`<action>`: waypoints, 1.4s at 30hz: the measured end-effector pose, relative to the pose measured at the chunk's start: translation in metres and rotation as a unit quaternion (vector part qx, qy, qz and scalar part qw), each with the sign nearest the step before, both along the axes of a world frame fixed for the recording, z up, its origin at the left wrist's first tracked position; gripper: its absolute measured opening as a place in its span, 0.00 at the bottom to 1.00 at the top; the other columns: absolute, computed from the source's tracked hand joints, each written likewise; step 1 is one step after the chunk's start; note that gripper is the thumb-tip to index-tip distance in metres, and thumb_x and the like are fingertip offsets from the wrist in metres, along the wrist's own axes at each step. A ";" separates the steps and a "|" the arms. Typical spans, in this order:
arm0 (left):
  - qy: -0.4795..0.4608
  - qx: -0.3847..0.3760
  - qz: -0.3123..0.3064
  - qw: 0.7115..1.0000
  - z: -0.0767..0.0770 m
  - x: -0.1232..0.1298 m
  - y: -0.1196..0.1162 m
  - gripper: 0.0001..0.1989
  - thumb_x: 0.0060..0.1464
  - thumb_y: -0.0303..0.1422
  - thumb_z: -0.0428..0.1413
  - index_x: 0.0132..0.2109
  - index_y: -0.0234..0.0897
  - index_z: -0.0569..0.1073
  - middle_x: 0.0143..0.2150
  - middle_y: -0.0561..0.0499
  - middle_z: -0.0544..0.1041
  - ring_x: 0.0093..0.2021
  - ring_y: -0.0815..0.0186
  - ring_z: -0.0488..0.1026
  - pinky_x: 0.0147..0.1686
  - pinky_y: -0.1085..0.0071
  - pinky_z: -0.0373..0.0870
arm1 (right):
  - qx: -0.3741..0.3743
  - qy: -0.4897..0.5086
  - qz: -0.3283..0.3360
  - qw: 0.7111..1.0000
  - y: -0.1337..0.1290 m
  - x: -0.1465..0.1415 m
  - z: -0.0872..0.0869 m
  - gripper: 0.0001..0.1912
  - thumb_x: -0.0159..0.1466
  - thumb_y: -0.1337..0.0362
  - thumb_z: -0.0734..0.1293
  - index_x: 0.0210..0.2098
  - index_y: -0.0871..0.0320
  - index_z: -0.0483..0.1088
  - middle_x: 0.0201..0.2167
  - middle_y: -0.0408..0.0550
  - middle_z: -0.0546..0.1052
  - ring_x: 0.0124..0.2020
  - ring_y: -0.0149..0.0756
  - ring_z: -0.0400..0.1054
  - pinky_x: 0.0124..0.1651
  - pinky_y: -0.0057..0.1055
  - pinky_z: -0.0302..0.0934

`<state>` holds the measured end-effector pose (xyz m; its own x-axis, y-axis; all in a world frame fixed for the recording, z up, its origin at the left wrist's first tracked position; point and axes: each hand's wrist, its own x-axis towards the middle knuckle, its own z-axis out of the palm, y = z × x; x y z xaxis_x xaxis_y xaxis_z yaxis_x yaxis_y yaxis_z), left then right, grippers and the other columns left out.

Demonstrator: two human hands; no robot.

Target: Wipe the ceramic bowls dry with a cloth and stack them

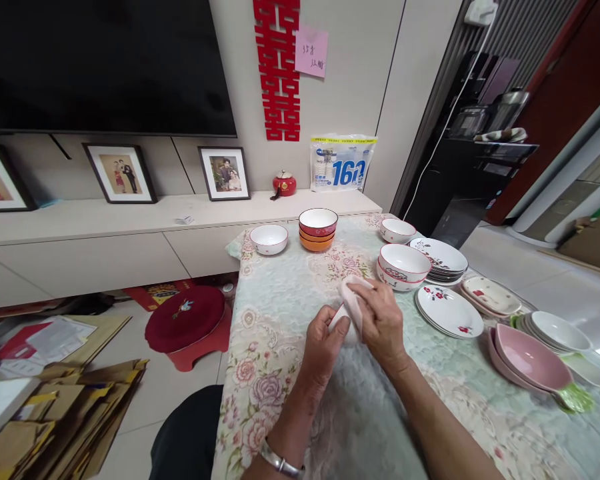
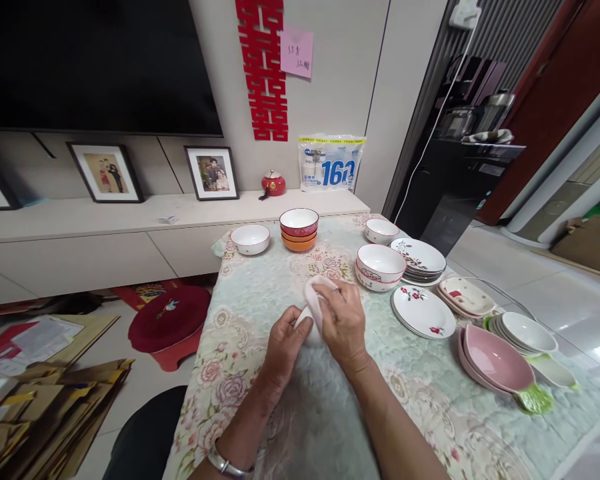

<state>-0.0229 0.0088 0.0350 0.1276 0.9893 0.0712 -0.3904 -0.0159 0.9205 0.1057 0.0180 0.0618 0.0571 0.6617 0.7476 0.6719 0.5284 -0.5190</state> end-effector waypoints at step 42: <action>-0.277 -0.131 0.053 0.951 0.004 -0.003 0.001 0.15 0.43 0.36 0.67 0.27 0.35 0.68 0.29 0.54 0.71 0.32 0.69 0.68 0.34 0.74 0.64 | -0.254 0.551 0.176 0.775 0.021 -0.003 -0.018 0.21 0.55 0.49 0.68 0.43 0.53 0.76 0.40 0.50 0.81 0.48 0.49 0.72 0.50 0.43 0.67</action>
